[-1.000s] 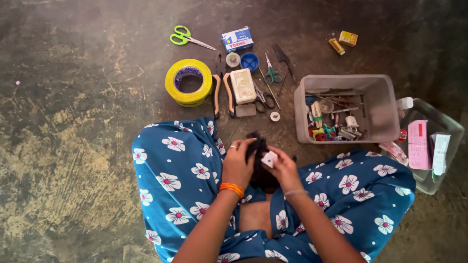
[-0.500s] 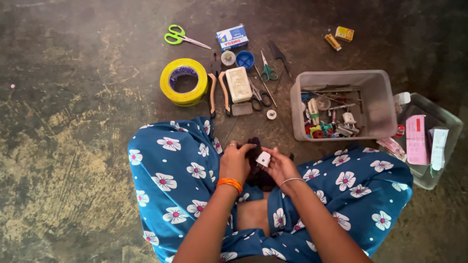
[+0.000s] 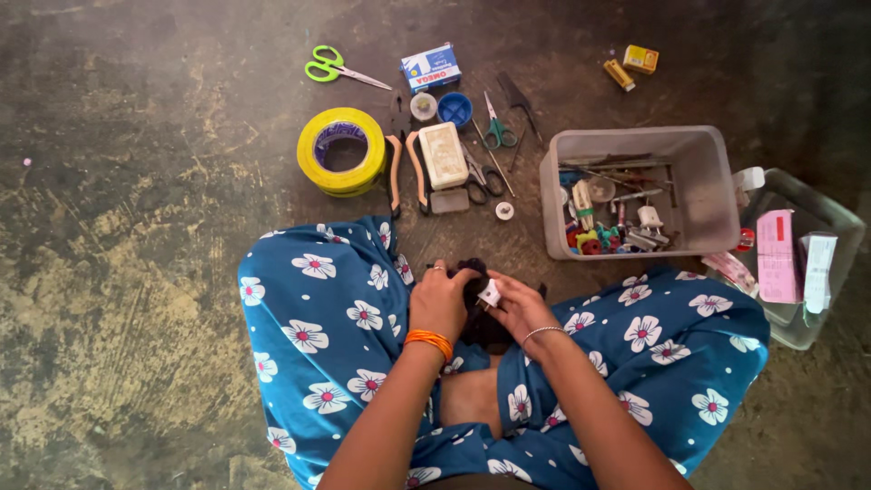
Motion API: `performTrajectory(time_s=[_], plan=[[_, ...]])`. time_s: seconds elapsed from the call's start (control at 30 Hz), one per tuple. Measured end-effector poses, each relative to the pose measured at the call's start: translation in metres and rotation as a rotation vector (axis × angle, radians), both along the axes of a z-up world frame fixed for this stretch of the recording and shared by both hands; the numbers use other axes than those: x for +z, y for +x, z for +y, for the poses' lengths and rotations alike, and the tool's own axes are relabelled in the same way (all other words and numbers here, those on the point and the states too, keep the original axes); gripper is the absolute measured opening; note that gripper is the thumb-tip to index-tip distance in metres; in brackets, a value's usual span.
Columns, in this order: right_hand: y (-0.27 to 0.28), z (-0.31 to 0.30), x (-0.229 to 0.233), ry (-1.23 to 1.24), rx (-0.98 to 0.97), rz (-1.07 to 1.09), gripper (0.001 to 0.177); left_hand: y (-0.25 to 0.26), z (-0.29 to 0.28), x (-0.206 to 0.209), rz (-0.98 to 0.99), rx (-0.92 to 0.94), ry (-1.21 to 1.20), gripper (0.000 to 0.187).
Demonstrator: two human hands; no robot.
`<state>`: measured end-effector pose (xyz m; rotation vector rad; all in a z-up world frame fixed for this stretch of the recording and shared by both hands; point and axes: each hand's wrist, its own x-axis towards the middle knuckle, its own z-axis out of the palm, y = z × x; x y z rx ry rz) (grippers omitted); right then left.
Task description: The person sits on the floor and uses scissors to cut a dark fabric or wire. They then pick up small white electrical components from a plastic bin and wrap them with the fabric or tape.
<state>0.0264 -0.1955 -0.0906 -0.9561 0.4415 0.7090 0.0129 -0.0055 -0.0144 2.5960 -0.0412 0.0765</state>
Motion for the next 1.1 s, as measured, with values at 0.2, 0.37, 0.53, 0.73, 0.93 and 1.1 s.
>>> performTrajectory(time_s=[0.2,0.37,0.53,0.73,0.93,1.1], plan=[[-0.002,-0.003,-0.016,0.104,-0.132,0.078,0.047,-0.01,0.004,0.01,-0.221,-0.219,-0.179,0.038],[0.001,-0.001,-0.012,0.017,-0.088,0.081,0.039,-0.003,-0.003,0.01,-0.077,-0.156,-0.068,0.033],[0.001,-0.001,-0.023,-0.024,-0.03,-0.02,0.043,0.003,0.005,0.01,0.087,0.086,-0.255,0.033],[0.004,-0.022,-0.033,0.319,-0.353,0.212,0.042,-0.002,0.006,0.032,-0.008,0.096,-0.434,0.031],[0.01,-0.006,0.018,0.265,-0.246,0.241,0.071,-0.011,-0.005,0.018,-0.13,-0.389,-0.26,0.043],[0.011,0.001,0.036,0.311,-0.169,0.148,0.052,-0.007,-0.003,-0.002,-0.106,-0.379,-0.024,0.039]])
